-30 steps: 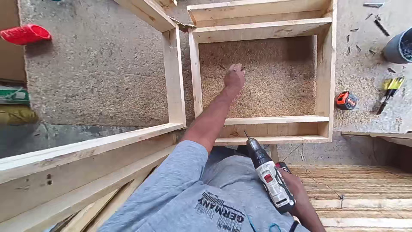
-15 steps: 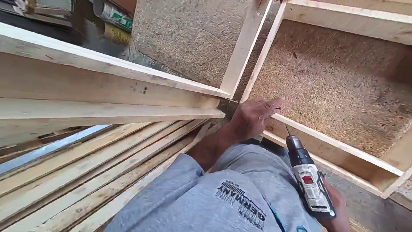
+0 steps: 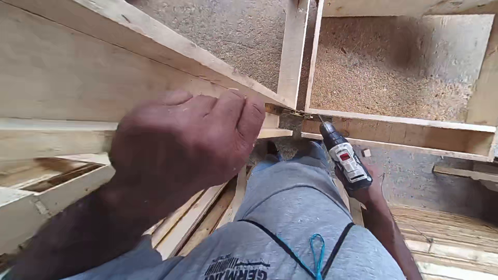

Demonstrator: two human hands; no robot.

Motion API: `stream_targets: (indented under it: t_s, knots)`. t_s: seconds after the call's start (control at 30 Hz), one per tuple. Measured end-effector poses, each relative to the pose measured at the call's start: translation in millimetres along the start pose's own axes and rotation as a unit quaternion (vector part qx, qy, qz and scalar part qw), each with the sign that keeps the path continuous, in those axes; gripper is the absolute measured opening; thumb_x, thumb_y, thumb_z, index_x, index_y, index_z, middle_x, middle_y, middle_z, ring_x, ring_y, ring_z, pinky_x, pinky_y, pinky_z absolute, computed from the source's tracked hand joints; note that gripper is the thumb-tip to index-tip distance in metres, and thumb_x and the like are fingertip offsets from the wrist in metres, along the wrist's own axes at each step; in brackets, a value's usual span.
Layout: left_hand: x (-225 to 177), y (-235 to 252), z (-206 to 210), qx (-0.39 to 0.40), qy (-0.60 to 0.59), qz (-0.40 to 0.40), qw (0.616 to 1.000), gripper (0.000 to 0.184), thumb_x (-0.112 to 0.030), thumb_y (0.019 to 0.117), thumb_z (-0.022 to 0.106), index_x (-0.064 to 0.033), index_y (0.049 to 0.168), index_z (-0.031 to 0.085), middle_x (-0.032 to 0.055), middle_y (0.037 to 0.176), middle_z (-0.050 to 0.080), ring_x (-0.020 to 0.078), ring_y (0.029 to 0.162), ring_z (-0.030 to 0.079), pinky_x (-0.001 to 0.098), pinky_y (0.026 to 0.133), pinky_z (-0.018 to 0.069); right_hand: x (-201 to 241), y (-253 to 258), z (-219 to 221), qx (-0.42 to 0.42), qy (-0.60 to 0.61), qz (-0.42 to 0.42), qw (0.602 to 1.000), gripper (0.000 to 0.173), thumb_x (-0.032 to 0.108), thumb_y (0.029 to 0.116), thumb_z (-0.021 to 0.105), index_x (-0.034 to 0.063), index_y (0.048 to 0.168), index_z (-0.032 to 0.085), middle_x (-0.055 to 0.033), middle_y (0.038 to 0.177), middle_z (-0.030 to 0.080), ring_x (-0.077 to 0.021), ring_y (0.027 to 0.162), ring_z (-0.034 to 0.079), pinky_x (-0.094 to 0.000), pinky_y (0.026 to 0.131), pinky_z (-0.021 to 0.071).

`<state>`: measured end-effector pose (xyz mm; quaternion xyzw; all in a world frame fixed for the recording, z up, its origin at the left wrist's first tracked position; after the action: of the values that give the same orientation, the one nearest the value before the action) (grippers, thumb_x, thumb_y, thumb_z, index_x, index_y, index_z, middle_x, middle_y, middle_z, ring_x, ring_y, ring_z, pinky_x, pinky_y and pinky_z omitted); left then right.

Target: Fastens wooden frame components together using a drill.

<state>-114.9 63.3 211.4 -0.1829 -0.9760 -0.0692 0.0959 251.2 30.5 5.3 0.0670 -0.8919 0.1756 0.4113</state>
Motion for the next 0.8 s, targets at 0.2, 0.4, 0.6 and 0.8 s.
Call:
stream_targets:
  t_s: [0.2,0.4,0.6,0.8]
  knots:
    - [38.3,-11.9,24.7,0.179,0.035,0.019,0.983,0.017,-0.010,0.1040,0.043,-0.0004,0.103,0.057,0.0174,0.073,0.055,0.0379,0.053,0.057,0.0482,0.042,0.0404,12.0,-35.9,33.3,-0.077,-0.039,0.069,0.994,0.047,0.036,0.0825,0.077,0.0043,0.117,0.070,-0.0085,0.099,0.077,-0.0163,0.092,0.075,-0.0448,0.087,0.0608]
    - [92.4,-65.7,101.4,0.242,-0.022,-0.153,0.958,0.030,-0.011,0.1068,0.038,0.0017,0.120,0.062,0.0314,0.103,0.066,0.0532,0.076,0.067,0.0672,0.058,0.0497,7.2,-49.8,31.5,-0.117,-0.062,0.092,0.987,0.050,0.036,0.0829,0.077,0.0018,0.118,0.069,-0.0129,0.099,0.076,-0.0224,0.092,0.075,-0.0506,0.086,0.0601]
    - [142.8,-116.5,188.3,0.187,-0.101,-0.243,0.946,0.038,-0.018,0.1088,0.037,-0.0013,0.133,0.061,0.0307,0.124,0.066,0.0547,0.097,0.069,0.0715,0.079,0.0527,65.6,-48.5,33.3,-0.114,-0.100,0.097,0.984,0.051,0.040,0.0851,0.072,0.0022,0.118,0.069,-0.0145,0.098,0.076,-0.0260,0.091,0.075,-0.0535,0.082,0.0596]
    - [166.9,-141.7,233.2,0.067,-0.134,-0.168,0.975,0.033,-0.018,0.1072,0.043,-0.0019,0.123,0.067,0.0252,0.111,0.073,0.0463,0.087,0.074,0.0634,0.069,0.0573,95.9,-52.2,54.9,-0.146,-0.092,0.106,0.979,0.056,0.048,0.0859,0.073,0.0046,0.122,0.068,-0.0111,0.106,0.075,-0.0165,0.099,0.073,-0.0447,0.091,0.0589]
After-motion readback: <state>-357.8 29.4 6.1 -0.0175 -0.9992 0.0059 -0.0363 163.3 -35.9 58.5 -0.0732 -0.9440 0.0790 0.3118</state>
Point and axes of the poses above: each hand's wrist, its own y-axis towards the middle knuckle, its own z-axis out of the palm, x = y × z, the point moved 2 cm from there along y, towards the middle knuckle
